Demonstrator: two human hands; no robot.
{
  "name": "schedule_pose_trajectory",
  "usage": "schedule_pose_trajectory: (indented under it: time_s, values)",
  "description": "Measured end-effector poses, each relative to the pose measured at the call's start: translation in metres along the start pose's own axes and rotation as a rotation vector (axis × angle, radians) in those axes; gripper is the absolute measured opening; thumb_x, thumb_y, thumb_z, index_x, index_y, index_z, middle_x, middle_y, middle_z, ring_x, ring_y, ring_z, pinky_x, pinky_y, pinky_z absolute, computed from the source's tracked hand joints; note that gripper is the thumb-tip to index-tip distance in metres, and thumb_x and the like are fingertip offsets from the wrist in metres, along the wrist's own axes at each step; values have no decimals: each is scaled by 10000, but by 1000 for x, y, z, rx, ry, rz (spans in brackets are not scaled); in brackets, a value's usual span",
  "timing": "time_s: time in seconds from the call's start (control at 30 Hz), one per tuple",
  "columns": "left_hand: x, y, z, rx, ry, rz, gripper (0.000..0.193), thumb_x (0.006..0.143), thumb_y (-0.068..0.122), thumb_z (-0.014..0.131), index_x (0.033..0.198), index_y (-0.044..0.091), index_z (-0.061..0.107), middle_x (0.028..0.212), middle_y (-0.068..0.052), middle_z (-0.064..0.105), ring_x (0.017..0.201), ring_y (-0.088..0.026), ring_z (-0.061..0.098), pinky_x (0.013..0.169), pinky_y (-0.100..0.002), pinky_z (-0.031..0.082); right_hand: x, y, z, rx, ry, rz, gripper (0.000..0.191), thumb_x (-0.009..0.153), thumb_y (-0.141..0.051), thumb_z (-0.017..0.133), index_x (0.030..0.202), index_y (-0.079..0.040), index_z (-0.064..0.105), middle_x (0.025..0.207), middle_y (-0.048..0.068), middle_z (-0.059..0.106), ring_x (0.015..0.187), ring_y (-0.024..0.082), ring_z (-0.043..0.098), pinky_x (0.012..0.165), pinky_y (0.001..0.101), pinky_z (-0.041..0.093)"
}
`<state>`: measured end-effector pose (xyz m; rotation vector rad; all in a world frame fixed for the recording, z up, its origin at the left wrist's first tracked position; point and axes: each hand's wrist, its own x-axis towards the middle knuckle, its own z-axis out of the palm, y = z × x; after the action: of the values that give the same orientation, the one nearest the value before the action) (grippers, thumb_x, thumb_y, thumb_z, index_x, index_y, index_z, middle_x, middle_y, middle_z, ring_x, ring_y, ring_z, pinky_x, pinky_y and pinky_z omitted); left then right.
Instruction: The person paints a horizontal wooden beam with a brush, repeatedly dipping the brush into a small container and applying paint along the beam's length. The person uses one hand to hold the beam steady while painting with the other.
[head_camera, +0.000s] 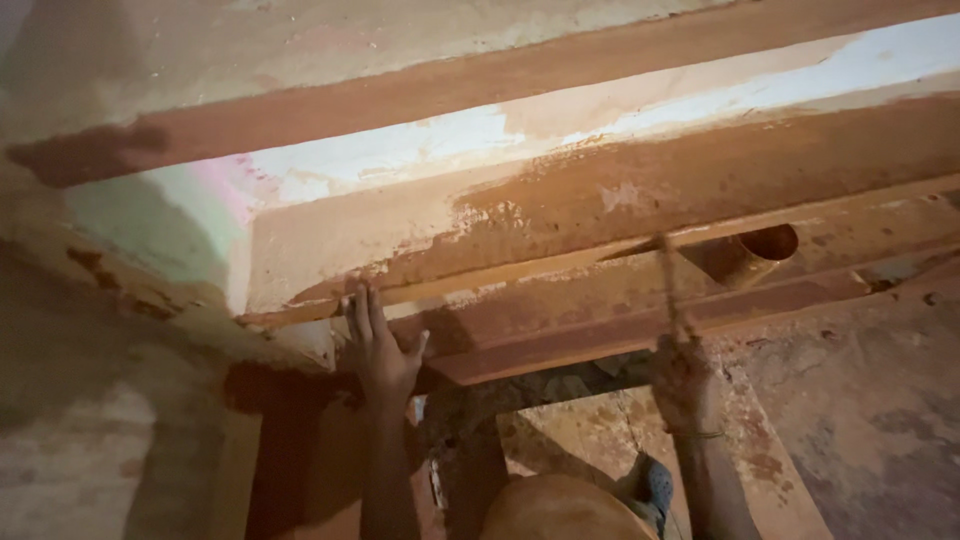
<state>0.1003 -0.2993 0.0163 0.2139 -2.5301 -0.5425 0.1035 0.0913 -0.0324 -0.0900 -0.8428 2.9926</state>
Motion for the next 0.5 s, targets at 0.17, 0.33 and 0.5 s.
schedule_pose_trajectory:
  time_s: [0.17,0.33,0.5]
  values:
    - [-1,-1,-1,-87,-2,-5,1072,723,328,875,1570,18,296,1682,-155,223,1565,-447,152,1199,-556,294,2,-1,8,-34,-26,-7,278,1094,-170,444,1355,-188,536,845,-46,487,542,39,389,427,178,351]
    - [-4,-1,-4,-76,31,28,1047,754,326,872,1592,42,313,1698,-134,230,1575,-416,176,1242,-583,252,-11,64,54,-177,-192,196,528,983,-103,457,1491,-231,391,1096,-104,546,514,63,364,413,217,338]
    - [-4,-1,-6,-29,20,14,1059,737,369,882,1580,69,316,1684,-116,233,1564,-400,178,1224,-601,230,-32,97,67,-395,-312,420,643,949,29,454,1530,-221,338,1116,-34,583,496,85,342,431,254,335]
